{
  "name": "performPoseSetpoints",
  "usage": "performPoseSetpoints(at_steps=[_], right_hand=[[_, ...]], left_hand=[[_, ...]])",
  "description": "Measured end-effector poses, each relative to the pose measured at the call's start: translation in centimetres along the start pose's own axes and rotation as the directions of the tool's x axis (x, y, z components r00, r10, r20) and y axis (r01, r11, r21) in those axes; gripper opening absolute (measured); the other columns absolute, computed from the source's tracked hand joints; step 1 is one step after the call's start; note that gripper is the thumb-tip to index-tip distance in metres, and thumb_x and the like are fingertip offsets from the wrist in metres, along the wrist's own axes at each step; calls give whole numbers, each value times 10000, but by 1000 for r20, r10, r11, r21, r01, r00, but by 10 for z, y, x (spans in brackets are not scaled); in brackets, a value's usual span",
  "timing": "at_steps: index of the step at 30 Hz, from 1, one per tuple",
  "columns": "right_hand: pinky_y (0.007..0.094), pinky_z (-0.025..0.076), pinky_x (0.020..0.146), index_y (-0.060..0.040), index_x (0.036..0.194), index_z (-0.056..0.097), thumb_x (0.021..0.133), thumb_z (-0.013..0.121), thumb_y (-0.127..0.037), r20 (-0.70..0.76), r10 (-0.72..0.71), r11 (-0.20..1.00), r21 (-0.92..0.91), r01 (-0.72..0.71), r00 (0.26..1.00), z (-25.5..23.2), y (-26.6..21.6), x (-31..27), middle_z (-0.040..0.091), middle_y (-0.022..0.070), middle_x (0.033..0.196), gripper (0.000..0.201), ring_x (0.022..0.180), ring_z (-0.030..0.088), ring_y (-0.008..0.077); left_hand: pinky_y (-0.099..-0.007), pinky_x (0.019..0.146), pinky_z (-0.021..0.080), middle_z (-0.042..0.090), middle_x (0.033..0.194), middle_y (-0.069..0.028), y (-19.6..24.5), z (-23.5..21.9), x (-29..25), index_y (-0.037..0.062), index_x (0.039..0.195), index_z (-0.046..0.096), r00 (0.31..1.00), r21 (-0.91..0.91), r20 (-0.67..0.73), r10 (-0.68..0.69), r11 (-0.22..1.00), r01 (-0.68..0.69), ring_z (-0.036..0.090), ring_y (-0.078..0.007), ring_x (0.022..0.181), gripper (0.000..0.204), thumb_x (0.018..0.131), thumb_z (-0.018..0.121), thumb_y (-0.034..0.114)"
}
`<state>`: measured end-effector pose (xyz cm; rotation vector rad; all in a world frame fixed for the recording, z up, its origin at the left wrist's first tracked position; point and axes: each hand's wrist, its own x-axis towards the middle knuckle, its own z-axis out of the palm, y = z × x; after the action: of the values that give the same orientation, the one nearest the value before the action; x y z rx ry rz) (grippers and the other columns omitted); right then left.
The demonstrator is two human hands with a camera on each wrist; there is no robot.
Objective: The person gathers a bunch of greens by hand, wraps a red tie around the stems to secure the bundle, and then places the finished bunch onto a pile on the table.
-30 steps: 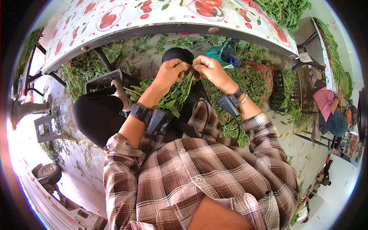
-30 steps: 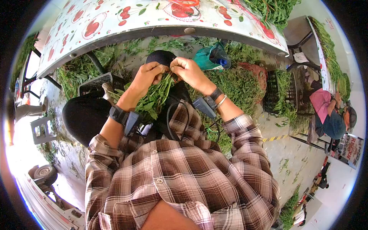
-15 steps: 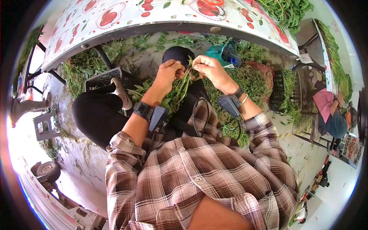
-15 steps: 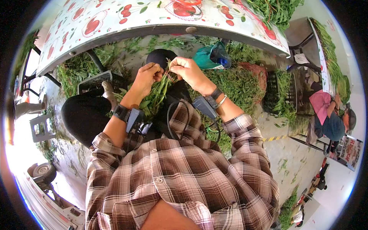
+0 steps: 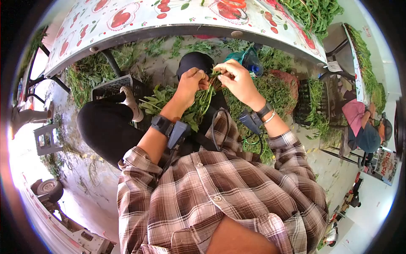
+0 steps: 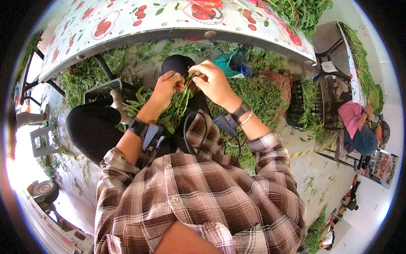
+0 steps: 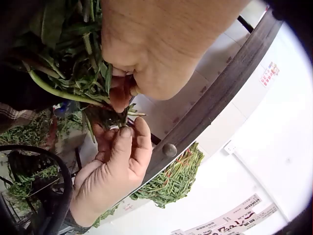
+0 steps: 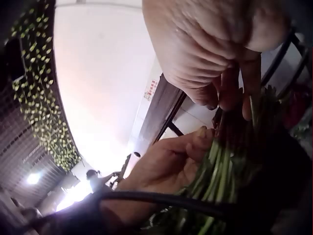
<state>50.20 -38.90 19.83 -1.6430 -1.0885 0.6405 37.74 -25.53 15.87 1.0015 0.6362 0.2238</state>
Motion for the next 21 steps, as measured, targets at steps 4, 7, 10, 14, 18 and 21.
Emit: performPoseSetpoints(at_steps=[4,7,10,14,18,21], right_hand=[[287,476,659,-57,1022,610,770,595,34,6,-167,926,-342,159,986,2,-7,-4,542,80,960,269,758,578,186],[312,498,663,-55,977,607,772,597,34,13,-236,876,-430,218,972,8,-3,-2,547,84,961,224,772,606,240],[348,503,675,-45,902,609,777,615,9,32,-217,853,-479,205,976,11,-1,-1,558,91,933,137,791,605,286],[352,500,681,-42,889,600,798,596,-4,50,-251,859,-448,246,967,9,-4,-1,560,93,919,99,805,602,290],[352,494,677,-38,889,601,800,593,10,12,-233,875,-433,215,972,9,-4,-2,563,98,907,102,795,596,292],[322,479,642,-33,909,604,797,599,25,-18,-321,888,-352,294,947,8,-3,2,570,91,889,126,745,588,255]], left_hand=[[-287,643,487,577,811,-56,-3,1,-1,11,862,555,999,2,7,36,999,-36,559,-140,684,178,944,497,158],[-296,620,497,578,796,-70,-4,3,-3,-1,855,546,998,2,-4,63,998,-63,568,-152,664,179,936,492,149],[-296,608,493,576,788,-71,-4,1,-1,2,858,542,998,17,4,69,997,-69,566,-151,654,181,938,494,157],[-291,599,494,576,781,-71,-4,3,-4,1,862,539,998,8,-23,63,998,-63,567,-149,643,192,941,492,169],[-291,595,495,579,784,-74,-5,2,-3,-1,858,538,997,22,-17,77,997,-76,568,-149,642,195,941,491,169],[-288,590,494,582,786,-75,-5,1,-4,1,851,535,997,20,-25,75,997,-74,568,-148,637,196,941,490,169]])
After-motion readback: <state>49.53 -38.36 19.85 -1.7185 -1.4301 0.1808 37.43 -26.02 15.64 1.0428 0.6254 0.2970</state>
